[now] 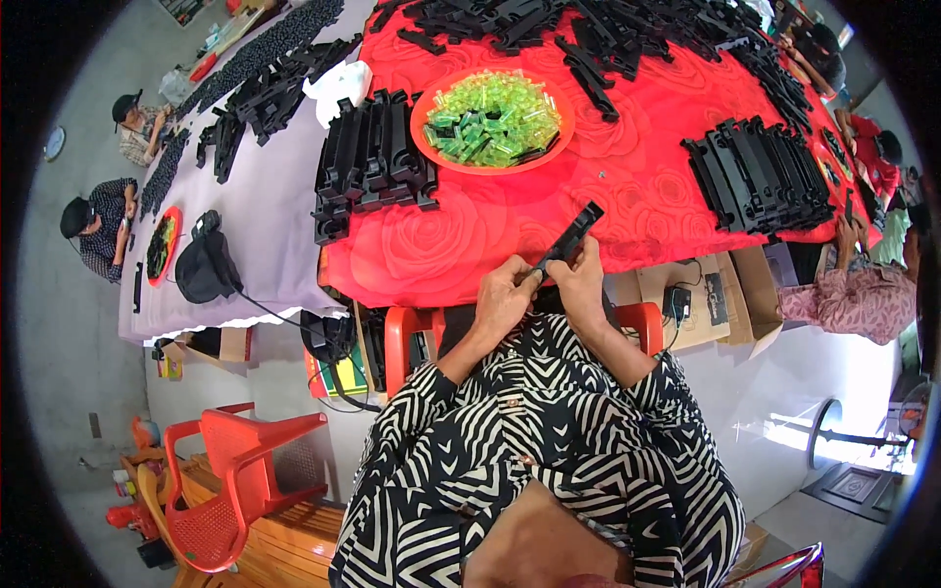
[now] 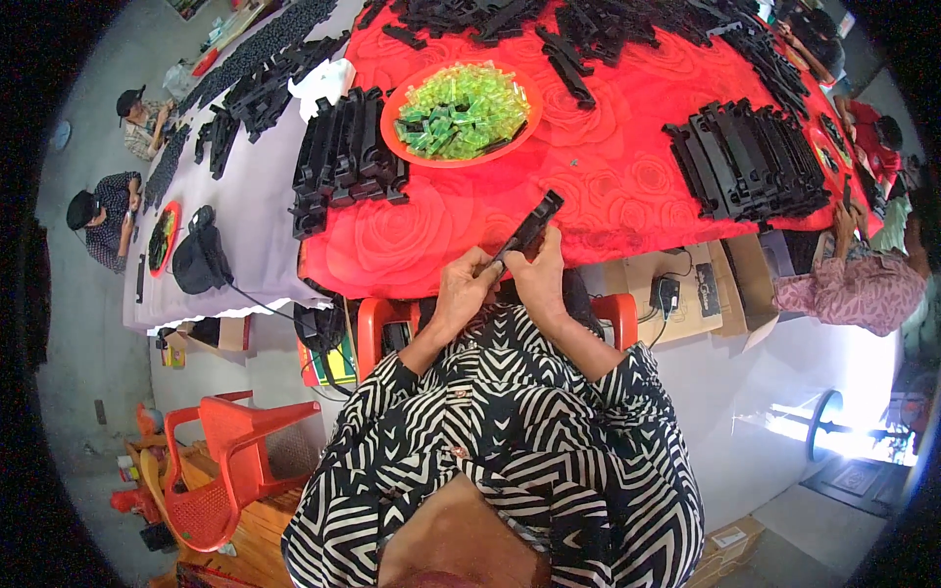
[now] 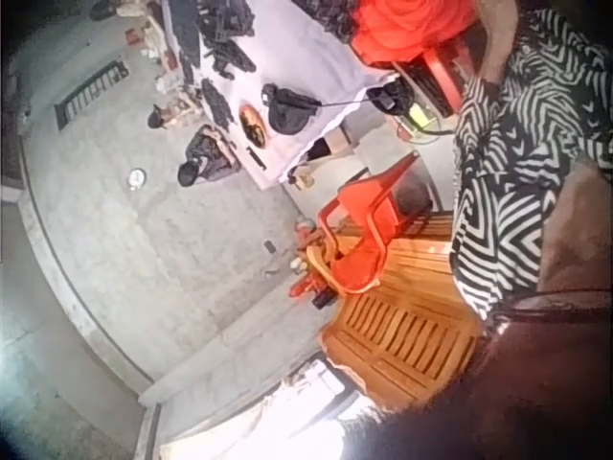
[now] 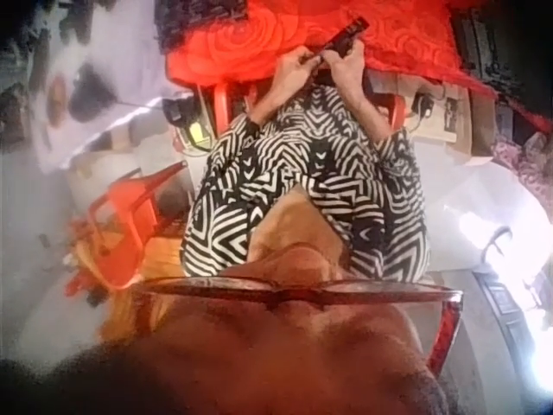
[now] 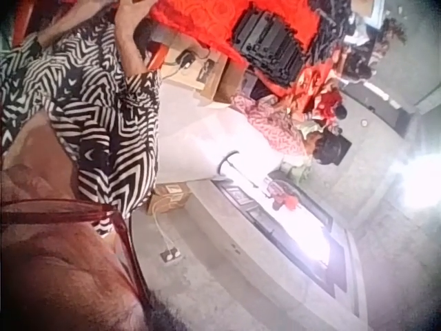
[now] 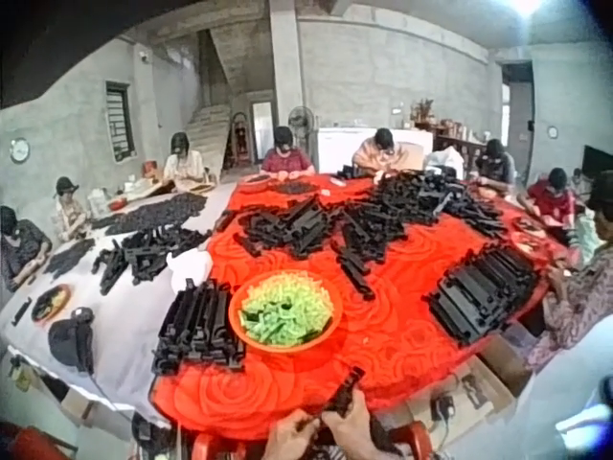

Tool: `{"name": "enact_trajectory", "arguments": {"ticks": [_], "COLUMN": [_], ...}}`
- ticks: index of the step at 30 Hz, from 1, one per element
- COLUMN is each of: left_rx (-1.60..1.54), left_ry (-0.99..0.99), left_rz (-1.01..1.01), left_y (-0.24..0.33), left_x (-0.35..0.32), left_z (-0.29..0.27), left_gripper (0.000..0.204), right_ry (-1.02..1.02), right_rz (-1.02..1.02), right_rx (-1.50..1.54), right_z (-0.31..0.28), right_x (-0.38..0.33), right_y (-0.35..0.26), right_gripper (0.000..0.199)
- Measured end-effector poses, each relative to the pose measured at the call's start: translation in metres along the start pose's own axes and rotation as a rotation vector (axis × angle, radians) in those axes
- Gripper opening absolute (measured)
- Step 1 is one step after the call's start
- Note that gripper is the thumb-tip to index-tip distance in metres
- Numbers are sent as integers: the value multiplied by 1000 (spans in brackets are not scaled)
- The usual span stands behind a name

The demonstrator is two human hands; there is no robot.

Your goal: The person assembles plastic components by hand, inserting small green pieces and black parts into black plastic frames, pressing them into place, and setting the assembled parts onto the table.

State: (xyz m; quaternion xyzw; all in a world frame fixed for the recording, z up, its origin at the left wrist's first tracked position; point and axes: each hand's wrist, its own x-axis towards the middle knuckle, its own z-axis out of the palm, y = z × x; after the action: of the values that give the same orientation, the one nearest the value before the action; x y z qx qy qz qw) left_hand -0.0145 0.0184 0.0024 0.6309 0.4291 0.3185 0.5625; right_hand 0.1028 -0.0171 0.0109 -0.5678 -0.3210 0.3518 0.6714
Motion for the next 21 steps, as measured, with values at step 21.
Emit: {"name": "enact_trajectory", "arguments": {"ticks": [21], "left_rx": [-112], "left_ry": [28], "left_rz": [69], "left_y": [-15], "left_x": [1], "left_z": [4], "left_gripper": [14], "right_ry": [78], "right_rz": [-141], "right_rx": [-266], "right_z": [20], "right_x": [2], "right_y": [8], "right_gripper": [37]}}
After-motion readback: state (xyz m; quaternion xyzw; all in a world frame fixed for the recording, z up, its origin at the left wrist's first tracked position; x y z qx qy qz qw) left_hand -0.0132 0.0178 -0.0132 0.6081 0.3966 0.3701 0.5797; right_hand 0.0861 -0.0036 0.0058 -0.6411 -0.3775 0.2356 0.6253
